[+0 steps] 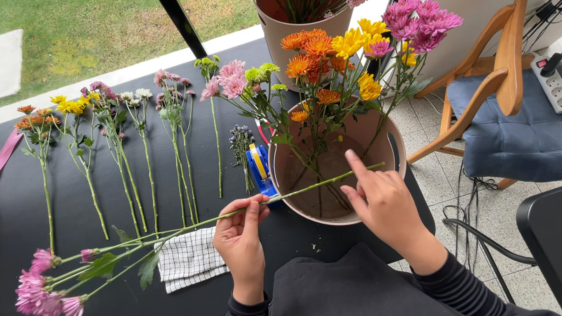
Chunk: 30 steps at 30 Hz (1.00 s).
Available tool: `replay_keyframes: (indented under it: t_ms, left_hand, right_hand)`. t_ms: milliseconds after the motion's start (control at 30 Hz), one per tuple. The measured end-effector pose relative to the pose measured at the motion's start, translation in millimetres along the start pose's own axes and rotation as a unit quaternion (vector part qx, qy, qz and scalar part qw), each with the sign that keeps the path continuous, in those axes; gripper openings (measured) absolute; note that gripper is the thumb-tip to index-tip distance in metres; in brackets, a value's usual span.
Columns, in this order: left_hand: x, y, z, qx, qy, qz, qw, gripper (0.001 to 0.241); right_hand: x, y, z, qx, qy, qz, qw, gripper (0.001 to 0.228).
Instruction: The person selects individual flowers from various buckets, removes excess leaves by hand, and places them into a larger central bucket to create an arrangement.
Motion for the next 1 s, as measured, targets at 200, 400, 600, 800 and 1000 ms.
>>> replay_keyframes:
  t_ms: [200,400,600,800,1000]
  left_hand:
    - [4.3,10.0,-8.9,-0.018,0.010,0.042,0.999,0.007]
    - [5.8,13.2,-13.2,-0.027,0.020,0.055,0.998,0.008]
    - [7.1,16.1,-16.1,-0.037,0.028,0.070,0.996,0.008]
    - [8.1,15.8,-14.8,-0.039,0.020,0.069,0.997,0.008]
    - [9.4,17.3,-18.7,-0.035,0.029,0.079,0.996,0.009]
  right_hand:
    - [-2.7,-11.6,-8.2,-0.086,0.042,-0.037,0.995,0.055]
    - [0.8,-6.5,-10.2,-0.060,0.035,-0.039,0.997,0.058]
    - [-3.6,-16.2,-4.8,-0.007,0.011,-0.051,0.999,0.065]
    - [-7.3,-22.6,3.7,0.031,-0.015,-0.062,0.997,0.081]
    - [-15.4,-32.1,13.3,0.052,-0.046,-0.067,0.995,0.095]
Point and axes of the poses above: each hand's wrist, its own x-axis towards the middle knuckle, its own y-axis out of the back of the hand, z = x × y, the point moved 10 cm from there along x, towards the middle knuckle, and after that the axes turned 11 degrees about y, right-handed, at the moved point
